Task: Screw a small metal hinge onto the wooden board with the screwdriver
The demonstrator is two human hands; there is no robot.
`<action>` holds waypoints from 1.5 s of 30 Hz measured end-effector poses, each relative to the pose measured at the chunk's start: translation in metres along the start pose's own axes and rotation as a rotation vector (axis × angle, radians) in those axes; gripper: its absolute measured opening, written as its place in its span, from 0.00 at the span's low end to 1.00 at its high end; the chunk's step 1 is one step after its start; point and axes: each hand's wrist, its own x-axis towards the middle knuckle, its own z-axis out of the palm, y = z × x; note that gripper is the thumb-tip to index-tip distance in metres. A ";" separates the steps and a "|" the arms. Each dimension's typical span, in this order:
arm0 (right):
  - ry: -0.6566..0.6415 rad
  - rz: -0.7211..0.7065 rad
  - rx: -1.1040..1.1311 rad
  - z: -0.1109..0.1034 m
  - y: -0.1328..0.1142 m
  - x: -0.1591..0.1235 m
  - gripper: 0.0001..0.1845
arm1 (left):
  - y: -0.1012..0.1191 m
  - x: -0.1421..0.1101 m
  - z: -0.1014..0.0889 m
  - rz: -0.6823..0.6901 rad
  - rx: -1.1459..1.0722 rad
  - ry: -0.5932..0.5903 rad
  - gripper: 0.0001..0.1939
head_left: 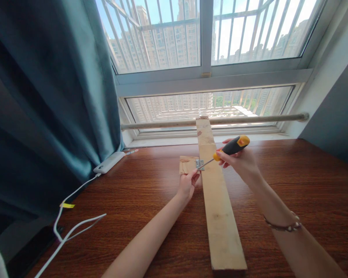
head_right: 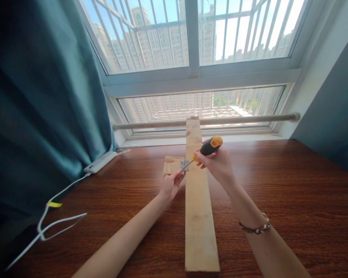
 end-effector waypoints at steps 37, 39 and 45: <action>-0.116 0.205 -1.283 -0.055 0.132 0.058 0.22 | -0.003 0.001 -0.001 0.044 0.023 0.000 0.11; -0.126 0.213 -1.291 -0.053 0.137 0.056 0.22 | -0.003 0.002 -0.002 0.038 0.024 0.008 0.11; -0.132 0.243 -1.303 -0.053 0.150 0.056 0.23 | -0.004 0.002 -0.003 0.026 0.013 0.010 0.11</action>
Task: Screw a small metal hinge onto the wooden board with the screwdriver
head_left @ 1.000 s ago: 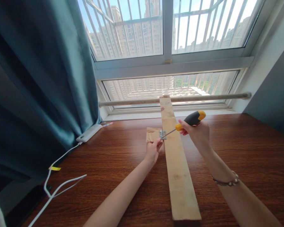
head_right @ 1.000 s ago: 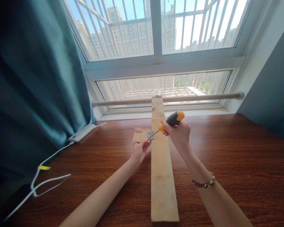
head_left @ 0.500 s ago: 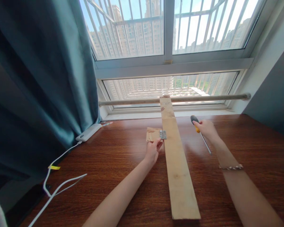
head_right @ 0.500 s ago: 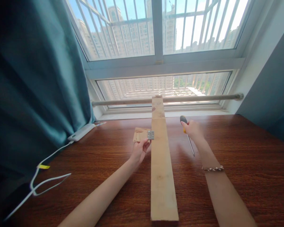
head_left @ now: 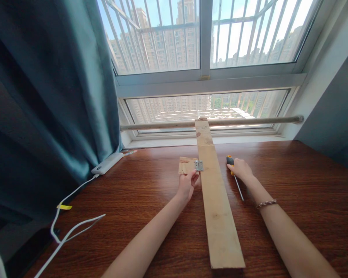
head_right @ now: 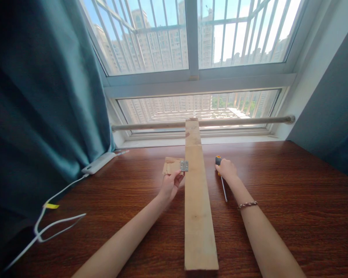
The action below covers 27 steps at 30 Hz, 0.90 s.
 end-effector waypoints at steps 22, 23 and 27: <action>0.323 -0.637 0.535 -0.046 -0.082 -0.034 0.08 | 0.001 -0.002 0.003 -0.005 -0.053 -0.021 0.11; 0.306 -0.691 0.574 -0.042 -0.094 -0.036 0.07 | 0.001 -0.002 0.003 0.000 -0.057 -0.035 0.11; 0.284 -0.702 0.588 -0.025 -0.119 -0.036 0.04 | 0.002 -0.003 0.004 0.005 -0.068 -0.048 0.13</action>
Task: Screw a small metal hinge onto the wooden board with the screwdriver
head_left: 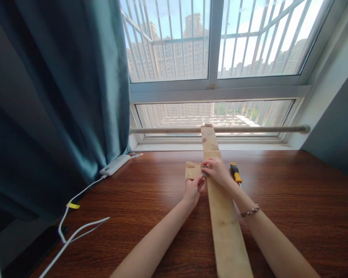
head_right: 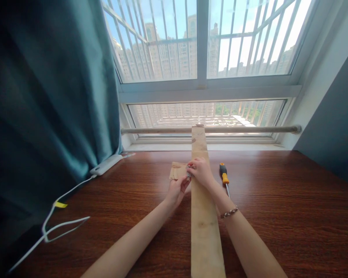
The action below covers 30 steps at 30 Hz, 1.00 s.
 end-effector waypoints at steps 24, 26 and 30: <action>0.283 0.490 1.083 -0.005 -0.002 0.008 0.10 | -0.004 0.003 -0.002 -0.009 0.024 0.066 0.12; 0.216 0.575 1.180 -0.012 0.003 0.009 0.10 | -0.004 0.004 -0.002 -0.015 0.033 0.077 0.11; -0.025 0.507 0.963 -0.021 0.010 -0.001 0.09 | -0.002 0.003 -0.001 -0.007 0.028 0.058 0.12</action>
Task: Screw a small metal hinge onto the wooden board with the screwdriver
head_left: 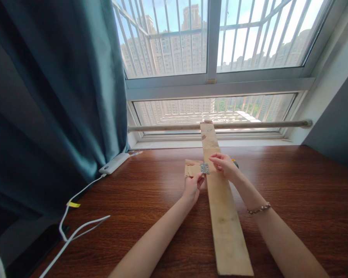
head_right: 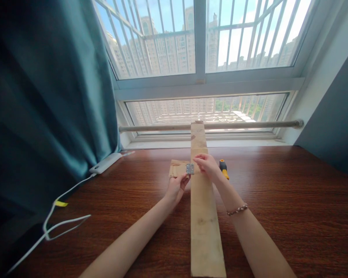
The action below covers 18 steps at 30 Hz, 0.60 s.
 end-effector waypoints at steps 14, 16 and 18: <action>-0.031 -0.406 -1.061 0.015 0.008 -0.031 0.09 | 0.002 -0.003 0.000 0.010 0.020 -0.058 0.09; -0.023 -0.398 -1.069 0.015 0.009 -0.031 0.10 | 0.002 -0.003 0.001 0.009 0.027 -0.055 0.11; -0.018 -0.390 -1.081 0.014 0.010 -0.031 0.10 | 0.003 -0.004 0.002 0.014 0.036 -0.052 0.11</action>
